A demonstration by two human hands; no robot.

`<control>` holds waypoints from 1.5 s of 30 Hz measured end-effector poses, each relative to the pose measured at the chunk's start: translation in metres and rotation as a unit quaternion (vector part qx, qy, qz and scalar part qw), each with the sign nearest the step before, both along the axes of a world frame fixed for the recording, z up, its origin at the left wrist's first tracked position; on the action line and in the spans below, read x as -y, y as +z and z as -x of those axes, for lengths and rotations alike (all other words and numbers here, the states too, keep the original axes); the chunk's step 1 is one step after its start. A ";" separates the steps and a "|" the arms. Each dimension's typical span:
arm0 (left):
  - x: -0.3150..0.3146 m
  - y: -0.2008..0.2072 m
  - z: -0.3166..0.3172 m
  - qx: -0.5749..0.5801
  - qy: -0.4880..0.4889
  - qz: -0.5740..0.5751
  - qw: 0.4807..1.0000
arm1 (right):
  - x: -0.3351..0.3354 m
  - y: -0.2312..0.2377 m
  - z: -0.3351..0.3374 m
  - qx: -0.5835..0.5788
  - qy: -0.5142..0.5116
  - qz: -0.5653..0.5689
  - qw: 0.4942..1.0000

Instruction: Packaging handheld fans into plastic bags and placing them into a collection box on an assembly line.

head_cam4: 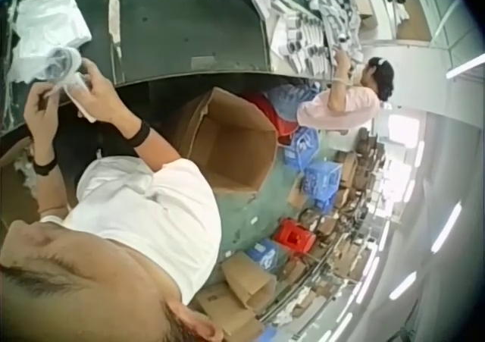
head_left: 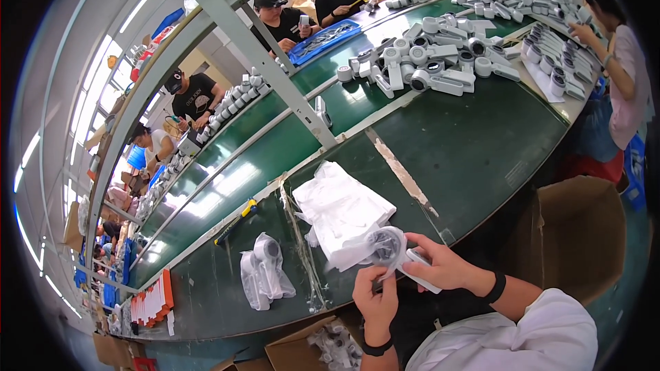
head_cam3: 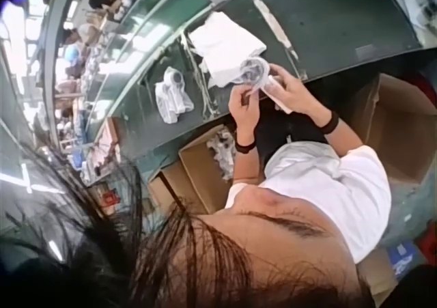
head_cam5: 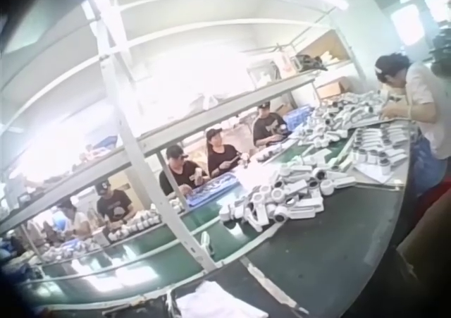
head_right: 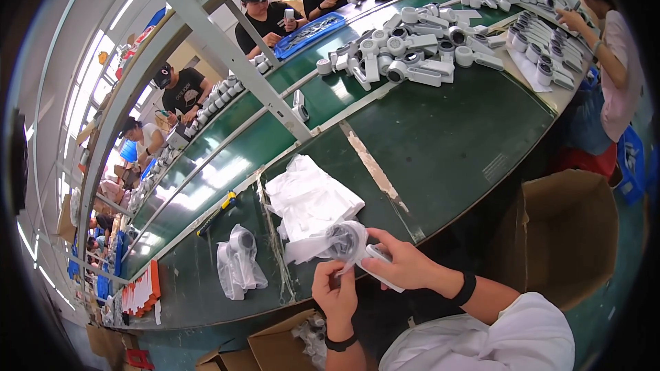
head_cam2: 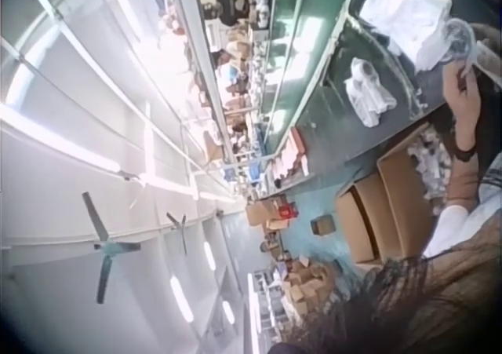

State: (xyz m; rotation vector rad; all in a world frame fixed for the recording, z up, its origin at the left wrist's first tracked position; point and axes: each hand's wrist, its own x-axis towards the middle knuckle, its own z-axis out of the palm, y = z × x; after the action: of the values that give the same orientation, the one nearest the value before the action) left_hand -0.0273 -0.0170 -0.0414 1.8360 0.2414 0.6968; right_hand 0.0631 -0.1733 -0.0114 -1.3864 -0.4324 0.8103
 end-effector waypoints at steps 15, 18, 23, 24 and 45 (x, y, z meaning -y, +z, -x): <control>0.002 0.007 -0.001 0.084 -0.157 -0.134 0.975 | -0.013 -0.034 -0.009 0.105 -0.118 -0.075 0.985; 0.012 0.010 -0.002 0.064 -0.055 -0.114 0.990 | -0.014 -0.040 -0.009 -0.020 -0.161 -0.092 0.982; 0.007 -0.005 -0.009 0.105 0.112 -0.212 0.965 | -0.026 -0.018 0.002 -0.119 -0.152 -0.155 0.969; 0.007 -0.005 -0.011 0.129 0.148 -0.244 0.950 | -0.029 -0.019 0.004 -0.105 -0.166 -0.164 0.967; 0.020 -0.018 0.017 0.028 -0.100 0.322 0.941 | -0.055 -0.022 0.026 0.059 -0.265 -0.151 0.951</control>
State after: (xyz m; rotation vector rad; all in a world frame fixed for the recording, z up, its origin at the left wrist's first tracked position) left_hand -0.0443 -0.0367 -0.0596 1.1898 0.2108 0.4520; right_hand 0.0372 -0.1183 -0.0338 -1.1842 -0.2420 0.2098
